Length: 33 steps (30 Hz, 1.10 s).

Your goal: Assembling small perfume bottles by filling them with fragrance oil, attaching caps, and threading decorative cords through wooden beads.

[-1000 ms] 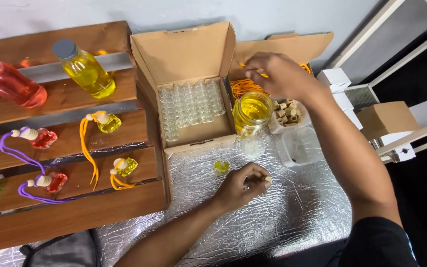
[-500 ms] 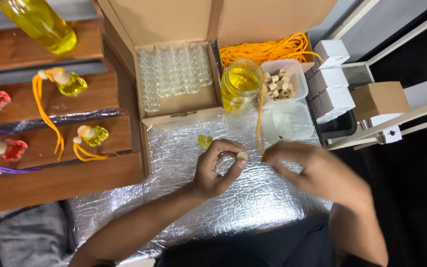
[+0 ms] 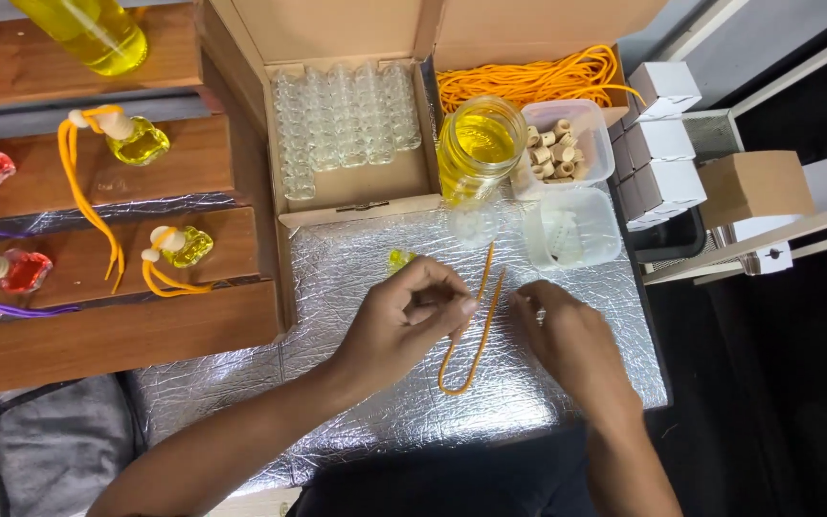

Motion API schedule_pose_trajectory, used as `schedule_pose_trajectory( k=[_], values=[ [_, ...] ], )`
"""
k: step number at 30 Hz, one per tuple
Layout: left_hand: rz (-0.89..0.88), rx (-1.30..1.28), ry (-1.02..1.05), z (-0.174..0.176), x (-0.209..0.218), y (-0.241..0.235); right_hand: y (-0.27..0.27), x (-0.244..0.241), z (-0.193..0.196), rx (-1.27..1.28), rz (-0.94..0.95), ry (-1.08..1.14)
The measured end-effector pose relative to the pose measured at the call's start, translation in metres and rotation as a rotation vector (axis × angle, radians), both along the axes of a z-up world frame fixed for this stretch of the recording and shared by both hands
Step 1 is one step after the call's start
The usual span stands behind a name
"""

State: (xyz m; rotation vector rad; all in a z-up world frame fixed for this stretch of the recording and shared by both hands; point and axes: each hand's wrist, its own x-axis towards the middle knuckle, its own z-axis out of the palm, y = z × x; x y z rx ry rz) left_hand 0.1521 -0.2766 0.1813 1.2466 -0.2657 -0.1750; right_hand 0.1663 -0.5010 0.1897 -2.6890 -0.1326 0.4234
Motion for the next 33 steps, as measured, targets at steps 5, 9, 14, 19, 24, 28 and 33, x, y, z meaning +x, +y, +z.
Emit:
schedule_pose_trajectory(
  k=[5,9,14,19,24,28,33],
  values=[
    [-0.122,-0.146,0.371,-0.019,-0.016,0.022,0.032,0.005,-0.025,-0.063,-0.079,0.03],
    [-0.157,-0.321,0.638,-0.063,-0.023,0.032,0.047,0.014,-0.006,-0.107,0.023,0.033],
    [-0.105,-0.535,0.744,-0.111,-0.025,0.029,0.052,0.031,0.014,0.021,0.191,-0.086],
    [-0.131,-0.642,0.707,-0.1,-0.018,0.04,0.049,0.051,-0.014,0.62,0.528,-0.31],
    [-0.096,-0.657,0.654,-0.091,-0.004,0.049,0.048,0.048,-0.036,0.757,0.523,-0.322],
    [-0.056,-0.609,0.685,-0.094,0.0,0.05,0.052,0.045,-0.037,0.813,0.515,-0.314],
    [-0.057,-0.555,0.721,-0.098,-0.002,0.049,0.058,0.046,-0.037,0.867,0.527,-0.284]
  ],
)
